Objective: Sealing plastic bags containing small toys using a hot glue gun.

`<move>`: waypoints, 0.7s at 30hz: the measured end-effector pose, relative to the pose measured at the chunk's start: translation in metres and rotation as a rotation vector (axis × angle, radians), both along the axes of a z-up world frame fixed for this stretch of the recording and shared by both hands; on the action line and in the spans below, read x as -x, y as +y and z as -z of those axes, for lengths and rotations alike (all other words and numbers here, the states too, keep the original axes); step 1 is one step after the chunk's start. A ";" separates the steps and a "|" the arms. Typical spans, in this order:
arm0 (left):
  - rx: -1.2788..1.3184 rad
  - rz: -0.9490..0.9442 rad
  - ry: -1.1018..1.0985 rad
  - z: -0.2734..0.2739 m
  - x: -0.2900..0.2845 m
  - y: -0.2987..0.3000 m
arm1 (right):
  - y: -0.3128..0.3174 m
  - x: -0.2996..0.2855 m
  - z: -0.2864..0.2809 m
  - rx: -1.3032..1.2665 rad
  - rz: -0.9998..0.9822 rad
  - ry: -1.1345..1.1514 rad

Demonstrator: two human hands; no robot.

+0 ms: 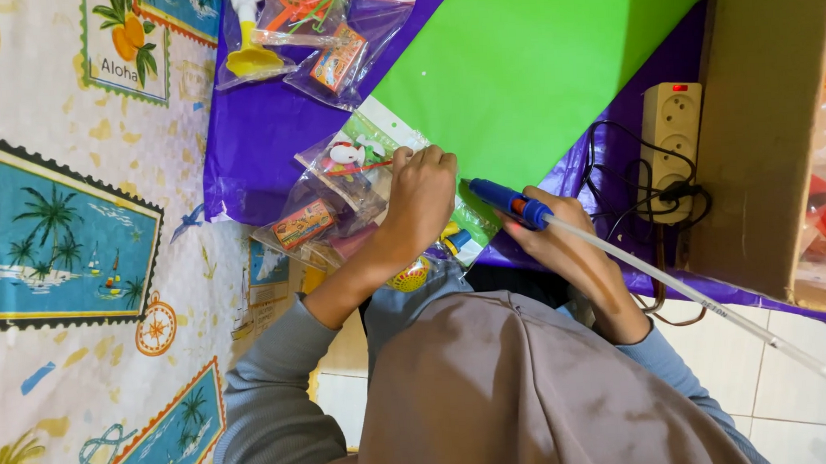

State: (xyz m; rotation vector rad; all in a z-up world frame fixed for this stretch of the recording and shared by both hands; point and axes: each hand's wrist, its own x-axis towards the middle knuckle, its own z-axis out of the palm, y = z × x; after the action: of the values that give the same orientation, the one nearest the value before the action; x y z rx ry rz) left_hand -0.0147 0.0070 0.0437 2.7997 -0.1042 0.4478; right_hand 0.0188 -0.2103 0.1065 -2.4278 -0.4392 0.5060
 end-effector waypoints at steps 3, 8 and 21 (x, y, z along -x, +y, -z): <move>0.006 0.001 0.008 0.007 0.000 0.000 | 0.000 -0.003 0.007 0.071 -0.008 0.019; 0.002 0.010 0.015 0.011 0.000 -0.001 | 0.006 -0.008 -0.011 0.216 -0.078 0.063; -0.024 0.037 0.033 0.002 0.006 -0.005 | 0.016 -0.020 -0.069 0.351 -0.130 0.122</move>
State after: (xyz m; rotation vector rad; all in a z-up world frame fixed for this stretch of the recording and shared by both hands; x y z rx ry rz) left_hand -0.0210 0.0015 0.0415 2.8227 -0.1556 0.3944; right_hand 0.0386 -0.1938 0.1751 -2.6925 -0.4925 0.8442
